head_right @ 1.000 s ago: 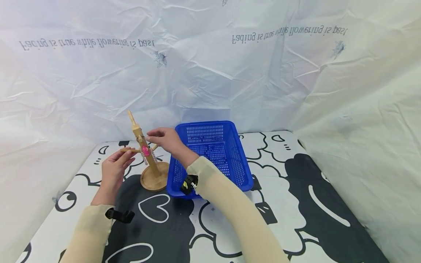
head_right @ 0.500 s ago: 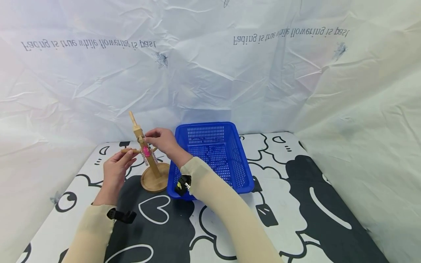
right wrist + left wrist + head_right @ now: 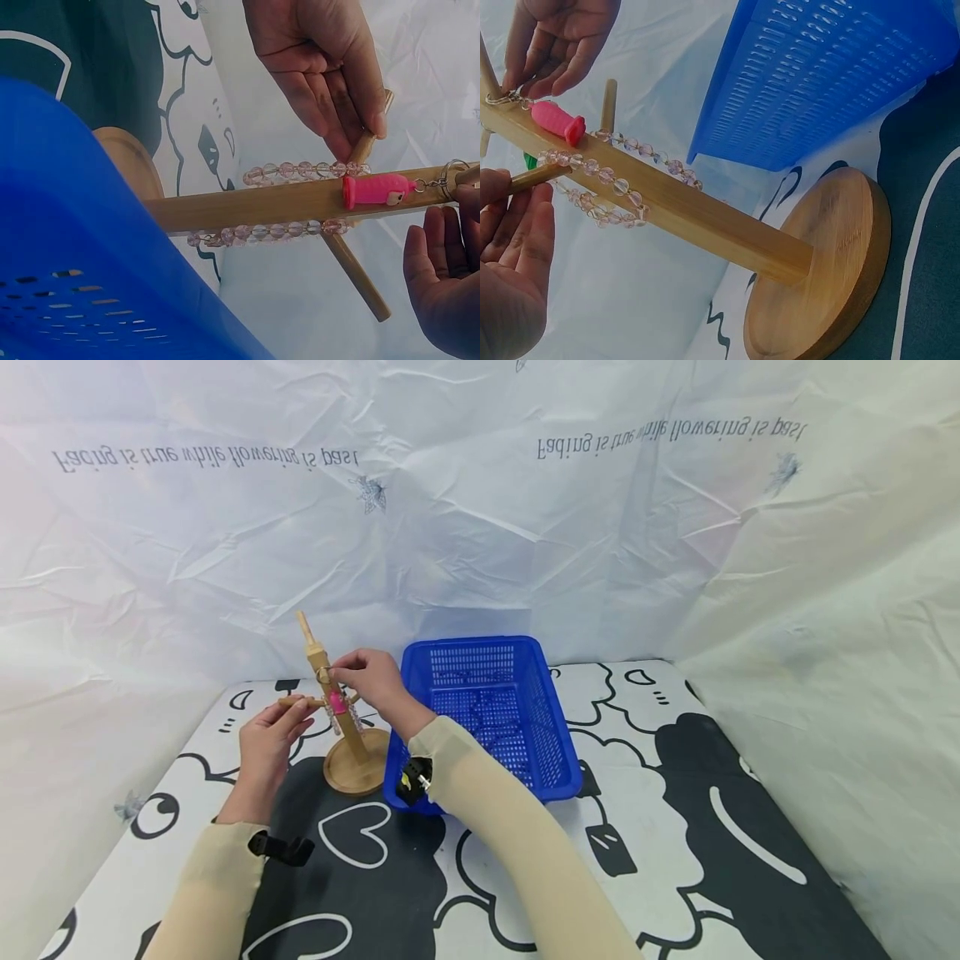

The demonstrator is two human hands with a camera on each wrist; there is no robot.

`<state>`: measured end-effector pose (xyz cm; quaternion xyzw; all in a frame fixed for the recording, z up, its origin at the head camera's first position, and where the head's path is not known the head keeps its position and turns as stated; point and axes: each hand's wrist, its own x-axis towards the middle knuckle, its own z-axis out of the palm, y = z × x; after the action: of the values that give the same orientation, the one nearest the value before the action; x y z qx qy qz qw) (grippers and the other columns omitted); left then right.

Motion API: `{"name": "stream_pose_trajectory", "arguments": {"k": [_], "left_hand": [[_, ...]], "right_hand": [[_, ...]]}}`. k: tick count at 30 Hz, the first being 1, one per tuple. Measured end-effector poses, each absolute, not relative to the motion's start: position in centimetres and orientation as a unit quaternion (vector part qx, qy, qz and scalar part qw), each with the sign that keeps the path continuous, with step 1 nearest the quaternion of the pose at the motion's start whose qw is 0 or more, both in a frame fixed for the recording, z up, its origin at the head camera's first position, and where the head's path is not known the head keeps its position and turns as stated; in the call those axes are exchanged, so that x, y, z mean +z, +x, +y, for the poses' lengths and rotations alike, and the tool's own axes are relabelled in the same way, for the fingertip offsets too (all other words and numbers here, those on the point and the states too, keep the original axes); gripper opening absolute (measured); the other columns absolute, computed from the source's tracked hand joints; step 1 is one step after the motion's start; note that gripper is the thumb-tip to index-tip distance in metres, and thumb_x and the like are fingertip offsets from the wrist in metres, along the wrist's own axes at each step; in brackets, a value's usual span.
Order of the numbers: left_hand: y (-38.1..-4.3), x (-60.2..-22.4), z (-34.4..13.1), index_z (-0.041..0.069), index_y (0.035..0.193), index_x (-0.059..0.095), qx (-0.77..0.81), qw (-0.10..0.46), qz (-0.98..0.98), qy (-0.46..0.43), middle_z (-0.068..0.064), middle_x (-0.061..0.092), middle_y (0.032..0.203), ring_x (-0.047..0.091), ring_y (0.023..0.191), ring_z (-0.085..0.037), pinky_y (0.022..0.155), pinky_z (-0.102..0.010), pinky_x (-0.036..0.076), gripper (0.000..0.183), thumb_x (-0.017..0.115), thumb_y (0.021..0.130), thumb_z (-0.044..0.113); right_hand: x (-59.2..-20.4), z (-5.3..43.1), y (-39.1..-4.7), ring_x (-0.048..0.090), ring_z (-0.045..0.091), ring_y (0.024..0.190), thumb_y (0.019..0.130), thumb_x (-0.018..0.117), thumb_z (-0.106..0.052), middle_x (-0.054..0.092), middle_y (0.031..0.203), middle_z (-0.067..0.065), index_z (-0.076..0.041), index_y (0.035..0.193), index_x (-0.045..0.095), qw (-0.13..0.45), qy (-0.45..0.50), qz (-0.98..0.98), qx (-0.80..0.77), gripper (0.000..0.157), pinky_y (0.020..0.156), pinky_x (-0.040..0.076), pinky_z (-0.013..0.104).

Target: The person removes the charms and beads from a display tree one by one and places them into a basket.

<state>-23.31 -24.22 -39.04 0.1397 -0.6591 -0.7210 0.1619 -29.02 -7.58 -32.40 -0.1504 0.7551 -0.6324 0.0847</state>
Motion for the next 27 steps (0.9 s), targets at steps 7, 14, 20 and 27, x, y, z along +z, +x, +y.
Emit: {"name": "stream_pose_trajectory", "arguments": {"k": [7, 14, 20, 27], "left_hand": [[-23.4, -39.1, -24.2, 0.010, 0.110, 0.072, -0.715, 0.169, -0.665, 0.134, 0.022, 0.072, 0.086, 0.071, 0.086, 0.007, 0.081, -0.010, 0.059, 0.019, 0.071, 0.098, 0.024], [-23.4, -38.9, -24.3, -0.003, 0.120, 0.066, -0.704, 0.175, -0.676, 0.129, 0.026, 0.071, 0.081, 0.070, 0.084, 0.008, 0.079, -0.010, 0.060, 0.033, 0.070, 0.098, 0.021], [-23.3, -38.8, -24.3, -0.007, 0.127, 0.061, -0.694, 0.169, -0.687, 0.137, 0.028, 0.069, 0.081, 0.069, 0.083, 0.010, 0.079, -0.008, 0.059, 0.042, 0.070, 0.099, 0.023], [-23.5, -38.9, -24.2, -0.009, 0.126, 0.061, -0.698, 0.178, -0.681, 0.131, 0.025, 0.071, 0.083, 0.069, 0.082, 0.008, 0.079, -0.009, 0.059, 0.042, 0.071, 0.097, 0.022]], "right_hand": [[-32.4, -7.6, -29.0, 0.069, 0.021, 0.096, 0.099, 0.067, -0.012, 0.073, 0.116, 0.018, -0.001, 0.112, 0.074, 0.080, -0.149, 0.757, -0.632, 0.018, 0.091, 0.063, 0.036], [-32.4, -7.6, -28.8, 0.063, 0.012, 0.085, 0.099, 0.068, -0.013, 0.073, 0.113, 0.019, -0.001, 0.110, 0.074, 0.074, -0.151, 0.760, -0.628, 0.017, 0.086, 0.062, 0.035], [-32.2, -7.5, -28.4, 0.069, 0.018, 0.092, 0.099, 0.069, -0.015, 0.074, 0.113, 0.017, -0.002, 0.108, 0.075, 0.077, -0.142, 0.759, -0.631, 0.017, 0.094, 0.062, 0.042], [-31.8, -6.9, -27.9, 0.071, 0.020, 0.095, 0.098, 0.070, -0.016, 0.076, 0.112, 0.015, -0.004, 0.107, 0.076, 0.074, -0.140, 0.763, -0.626, 0.016, 0.083, 0.061, 0.027]]}}
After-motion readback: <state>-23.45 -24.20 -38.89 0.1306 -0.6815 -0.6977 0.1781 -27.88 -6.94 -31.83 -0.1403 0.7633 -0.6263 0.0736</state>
